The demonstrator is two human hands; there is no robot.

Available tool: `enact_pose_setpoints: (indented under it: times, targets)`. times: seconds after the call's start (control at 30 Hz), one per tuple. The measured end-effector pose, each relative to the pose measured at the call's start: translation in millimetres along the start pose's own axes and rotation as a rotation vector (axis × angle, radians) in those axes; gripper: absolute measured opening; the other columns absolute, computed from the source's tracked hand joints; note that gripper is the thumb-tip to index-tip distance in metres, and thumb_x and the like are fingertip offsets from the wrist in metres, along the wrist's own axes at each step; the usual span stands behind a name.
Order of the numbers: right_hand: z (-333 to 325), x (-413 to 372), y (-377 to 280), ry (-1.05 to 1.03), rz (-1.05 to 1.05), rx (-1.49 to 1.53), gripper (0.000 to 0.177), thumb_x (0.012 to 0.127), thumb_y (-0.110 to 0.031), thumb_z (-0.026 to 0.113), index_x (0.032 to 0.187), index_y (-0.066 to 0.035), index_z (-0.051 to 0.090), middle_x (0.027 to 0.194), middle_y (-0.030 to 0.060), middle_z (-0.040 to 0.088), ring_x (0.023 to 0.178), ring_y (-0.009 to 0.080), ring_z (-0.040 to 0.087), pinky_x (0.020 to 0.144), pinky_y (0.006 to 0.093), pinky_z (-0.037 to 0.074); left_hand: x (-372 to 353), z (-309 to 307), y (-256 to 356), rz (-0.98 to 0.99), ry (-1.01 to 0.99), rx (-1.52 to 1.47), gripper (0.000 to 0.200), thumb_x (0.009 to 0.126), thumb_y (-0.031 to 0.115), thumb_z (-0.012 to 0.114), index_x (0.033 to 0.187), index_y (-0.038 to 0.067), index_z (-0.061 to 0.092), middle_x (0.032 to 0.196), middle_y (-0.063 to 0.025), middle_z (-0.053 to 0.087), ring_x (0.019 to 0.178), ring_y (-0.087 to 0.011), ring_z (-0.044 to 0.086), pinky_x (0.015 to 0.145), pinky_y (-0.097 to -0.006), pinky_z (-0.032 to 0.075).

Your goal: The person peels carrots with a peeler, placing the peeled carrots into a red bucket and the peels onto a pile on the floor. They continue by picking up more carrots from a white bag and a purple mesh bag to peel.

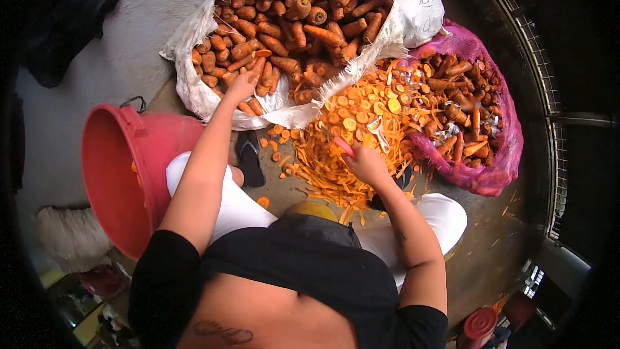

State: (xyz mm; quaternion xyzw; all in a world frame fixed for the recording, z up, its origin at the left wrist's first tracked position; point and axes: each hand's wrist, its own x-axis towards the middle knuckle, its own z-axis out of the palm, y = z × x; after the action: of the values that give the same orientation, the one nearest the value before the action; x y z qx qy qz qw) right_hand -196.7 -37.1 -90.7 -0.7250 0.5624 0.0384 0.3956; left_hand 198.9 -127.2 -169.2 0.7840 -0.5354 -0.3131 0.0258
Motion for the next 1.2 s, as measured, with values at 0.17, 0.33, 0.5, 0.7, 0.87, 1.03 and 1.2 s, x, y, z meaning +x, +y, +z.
enact_pose_setpoints:
  times: [0.17,0.33,0.5,0.7,0.87,1.03,1.2]
  targets:
    - [3,6,15,-0.045,0.038,-0.010,0.034,0.087,-0.036,0.059,0.086,-0.002,0.059,0.074,0.0241,0.062,0.073,0.0429,0.061,0.066,0.0494,0.048,38,69,-73,-0.261,0.013,0.028,0.047,0.083,0.027,0.061,0.124,0.006,0.054,0.124,-0.0209,0.056,0.114,-0.0360,0.054,0.095,-0.0426,0.044]
    - [3,5,29,-0.103,0.111,0.020,0.030,0.086,-0.032,0.061,0.085,-0.003,0.057,0.072,0.0239,0.061,0.073,0.0426,0.061,0.065,0.0482,0.047,32,84,-99,-0.303,-0.018,0.256,0.062,0.079,0.023,0.066,0.134,0.006,0.045,0.134,-0.0181,0.048,0.121,-0.0342,0.050,0.104,-0.0459,0.036]
    - [5,12,31,-0.135,0.186,0.055,0.030,0.087,-0.032,0.061,0.086,-0.002,0.056,0.074,0.0247,0.061,0.074,0.0427,0.061,0.065,0.0475,0.047,50,91,-97,0.039,-0.259,0.607,0.078,0.073,0.032,0.074,0.138,0.007,0.040,0.136,-0.0133,0.045,0.125,-0.0295,0.046,0.111,-0.0514,0.023]
    - [13,14,41,-0.158,0.242,0.056,0.033,0.086,-0.033,0.062,0.084,-0.001,0.054,0.072,0.0249,0.060,0.074,0.0434,0.061,0.064,0.0476,0.047,63,108,-94,0.015,-0.219,0.610,0.082,0.060,0.055,0.080,0.121,0.005,0.058,0.121,-0.0106,0.046,0.116,-0.0284,0.048,0.099,-0.0437,0.035]
    - [16,16,42,-0.156,0.263,0.092,0.032,0.086,-0.033,0.062,0.085,-0.002,0.055,0.071,0.0252,0.060,0.075,0.0435,0.061,0.064,0.0477,0.047,68,116,-88,-0.047,-0.246,0.662,0.080,0.059,0.055,0.079,0.119,0.007,0.059,0.124,-0.0091,0.042,0.114,-0.0268,0.049,0.092,-0.0402,0.042]
    - [11,18,38,-0.149,0.261,0.105,0.031,0.086,-0.032,0.062,0.086,-0.002,0.056,0.071,0.0248,0.060,0.074,0.0431,0.061,0.064,0.0476,0.047,82,118,-81,-0.089,-0.426,0.710,0.083,0.058,0.050,0.080,0.124,0.008,0.054,0.122,-0.0118,0.051,0.107,-0.0280,0.058,0.085,-0.0366,0.050]
    - [14,17,41,-0.146,0.235,0.098,0.031,0.086,-0.032,0.062,0.085,-0.002,0.056,0.071,0.0244,0.060,0.073,0.0427,0.061,0.064,0.0472,0.047,65,116,-100,-0.054,-0.227,0.510,0.081,0.060,0.052,0.078,0.122,0.007,0.052,0.106,-0.0139,0.066,0.098,-0.0273,0.065,0.083,-0.0397,0.051]
